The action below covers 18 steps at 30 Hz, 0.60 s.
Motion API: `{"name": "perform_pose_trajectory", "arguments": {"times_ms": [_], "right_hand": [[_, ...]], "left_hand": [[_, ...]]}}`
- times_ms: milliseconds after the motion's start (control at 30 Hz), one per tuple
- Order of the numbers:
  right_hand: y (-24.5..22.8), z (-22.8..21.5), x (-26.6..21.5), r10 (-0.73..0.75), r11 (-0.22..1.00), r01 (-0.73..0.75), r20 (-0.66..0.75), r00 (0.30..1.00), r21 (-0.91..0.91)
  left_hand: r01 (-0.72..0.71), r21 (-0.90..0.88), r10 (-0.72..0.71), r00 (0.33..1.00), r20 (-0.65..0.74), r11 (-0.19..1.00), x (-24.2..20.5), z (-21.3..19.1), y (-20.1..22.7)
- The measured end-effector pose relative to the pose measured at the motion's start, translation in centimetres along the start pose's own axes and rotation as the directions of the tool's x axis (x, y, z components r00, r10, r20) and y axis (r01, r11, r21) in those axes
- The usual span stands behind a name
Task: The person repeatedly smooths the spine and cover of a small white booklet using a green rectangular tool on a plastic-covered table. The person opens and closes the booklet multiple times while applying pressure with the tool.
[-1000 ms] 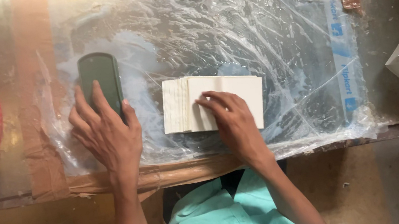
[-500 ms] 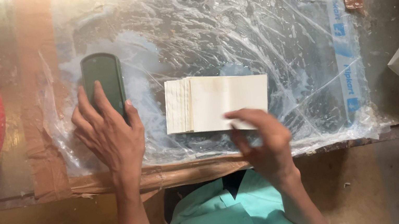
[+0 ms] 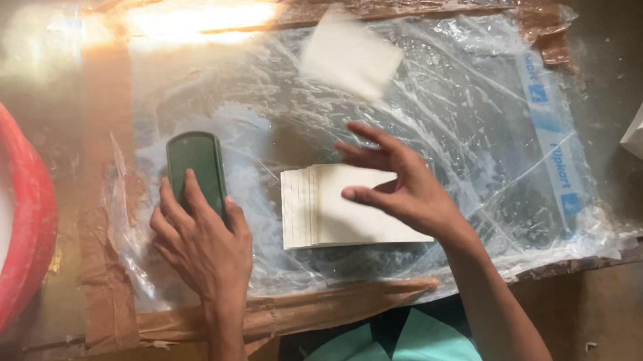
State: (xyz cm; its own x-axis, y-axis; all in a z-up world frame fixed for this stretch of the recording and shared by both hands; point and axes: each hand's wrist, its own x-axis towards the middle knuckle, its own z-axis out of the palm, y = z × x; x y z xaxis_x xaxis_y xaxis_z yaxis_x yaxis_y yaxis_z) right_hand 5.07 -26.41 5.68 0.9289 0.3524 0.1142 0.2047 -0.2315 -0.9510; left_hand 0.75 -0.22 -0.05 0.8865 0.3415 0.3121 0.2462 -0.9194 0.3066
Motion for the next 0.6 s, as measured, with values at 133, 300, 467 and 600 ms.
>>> {"name": "perform_pose_trajectory", "arguments": {"times_ms": [133, 300, 467, 600], "right_hand": [[-0.7, 1.0, -1.5, 0.295, 0.946, -0.317, 0.216, 0.931, 0.075], [1.2, 1.7, -6.0, 0.069, 0.839, -0.186, -0.238, 0.969, -0.512], [2.1, 1.7, -8.1, 0.018, 0.670, -0.295, -0.383, 0.924, -0.681], [2.2, 2.0, -8.1, 0.080, 0.669, -0.414, -0.494, 0.866, -0.617]], "left_hand": [[0.013, -0.031, -0.012, 1.000, 0.009, 0.999, -0.1, -0.4, 0.1], [0.037, -0.008, -0.036, 0.994, 0.100, 0.999, 0.5, -0.6, 0.6], [-0.040, -0.111, 0.060, 0.980, 0.191, 0.993, -1.3, -0.3, 6.6], [-0.243, -0.352, 0.349, 0.895, 0.277, 0.904, -5.3, 0.8, 14.0]]}}
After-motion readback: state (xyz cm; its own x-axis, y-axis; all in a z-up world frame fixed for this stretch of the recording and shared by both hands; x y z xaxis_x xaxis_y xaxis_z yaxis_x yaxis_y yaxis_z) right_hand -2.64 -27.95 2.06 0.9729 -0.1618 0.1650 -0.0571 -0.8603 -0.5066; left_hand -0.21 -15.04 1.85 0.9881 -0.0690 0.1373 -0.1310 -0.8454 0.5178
